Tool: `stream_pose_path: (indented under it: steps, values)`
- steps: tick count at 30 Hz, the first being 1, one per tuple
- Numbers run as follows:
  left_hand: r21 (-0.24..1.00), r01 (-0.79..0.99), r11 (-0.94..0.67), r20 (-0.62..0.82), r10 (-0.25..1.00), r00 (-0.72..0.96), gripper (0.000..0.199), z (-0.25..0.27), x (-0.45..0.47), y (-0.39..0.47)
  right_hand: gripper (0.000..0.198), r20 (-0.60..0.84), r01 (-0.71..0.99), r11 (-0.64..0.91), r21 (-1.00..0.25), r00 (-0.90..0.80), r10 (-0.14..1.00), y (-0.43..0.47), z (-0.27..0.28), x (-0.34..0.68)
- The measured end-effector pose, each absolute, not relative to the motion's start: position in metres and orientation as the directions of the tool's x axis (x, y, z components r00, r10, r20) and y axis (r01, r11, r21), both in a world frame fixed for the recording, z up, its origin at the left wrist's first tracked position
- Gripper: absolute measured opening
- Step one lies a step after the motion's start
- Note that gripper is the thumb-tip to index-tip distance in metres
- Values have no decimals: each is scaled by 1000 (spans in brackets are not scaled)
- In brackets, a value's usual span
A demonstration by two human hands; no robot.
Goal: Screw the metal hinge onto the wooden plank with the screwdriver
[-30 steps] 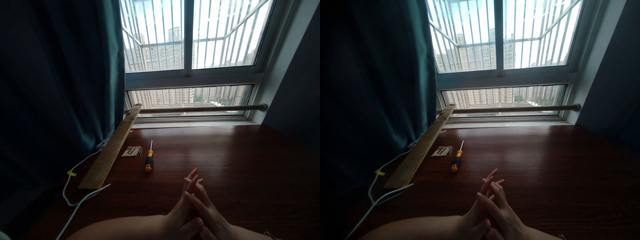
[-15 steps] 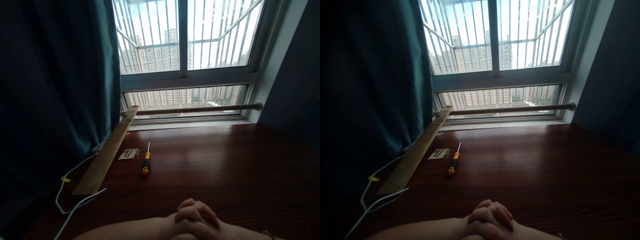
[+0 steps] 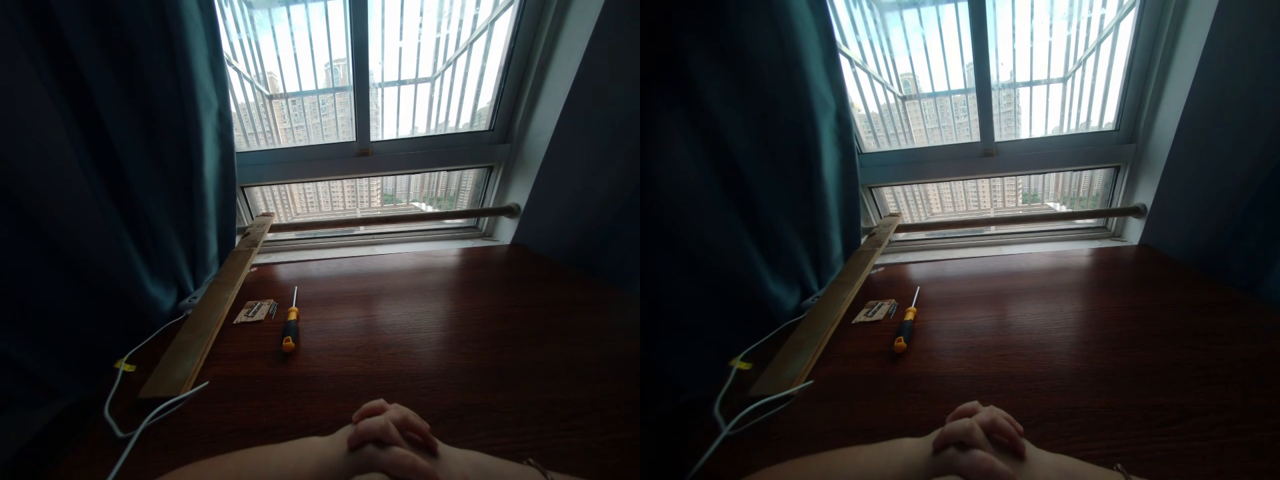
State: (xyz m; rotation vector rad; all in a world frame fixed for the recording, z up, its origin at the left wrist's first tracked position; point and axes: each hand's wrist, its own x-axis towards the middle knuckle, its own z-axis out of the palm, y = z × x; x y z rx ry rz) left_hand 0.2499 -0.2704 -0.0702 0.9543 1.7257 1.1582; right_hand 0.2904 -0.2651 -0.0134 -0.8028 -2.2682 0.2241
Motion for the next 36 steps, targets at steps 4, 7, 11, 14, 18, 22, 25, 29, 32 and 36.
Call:
stream_pose_path:
  steps: [4,7,11,14,18,22,25,29,32,36]
  values:
    - [900,178,397,-293,855,-428,54,-69,253,-269,65,586,484,802,-351,-554,591,-264,-11,292]
    - [869,136,475,-356,792,-496,56,-65,256,-267,58,593,474,807,-354,-554,585,-263,-13,291]
    - [927,118,356,-293,882,-369,54,-69,242,-272,45,585,478,800,-363,-552,595,-261,-15,287]
    - [959,99,265,-227,929,-291,52,-72,229,-277,48,582,496,790,-361,-542,606,-260,-14,284]
    - [950,80,301,-260,909,-327,52,-73,230,-277,62,572,503,786,-360,-547,612,-260,-13,284]
    - [954,32,297,-257,872,-415,52,-72,240,-274,67,569,507,784,-359,-547,614,-261,-14,283]
    - [946,28,322,-272,841,-467,54,-69,244,-274,67,563,515,779,-359,-546,620,-260,-14,282]
    - [950,69,305,-247,866,-434,53,-67,236,-278,67,559,526,777,-346,-550,621,-259,-14,283]
    - [957,91,275,-237,924,-300,53,-71,223,-281,66,559,536,778,-328,-554,617,-260,-14,285]
    - [951,84,297,-266,927,-265,52,-79,214,-280,64,561,555,779,-292,-561,609,-263,-14,288]
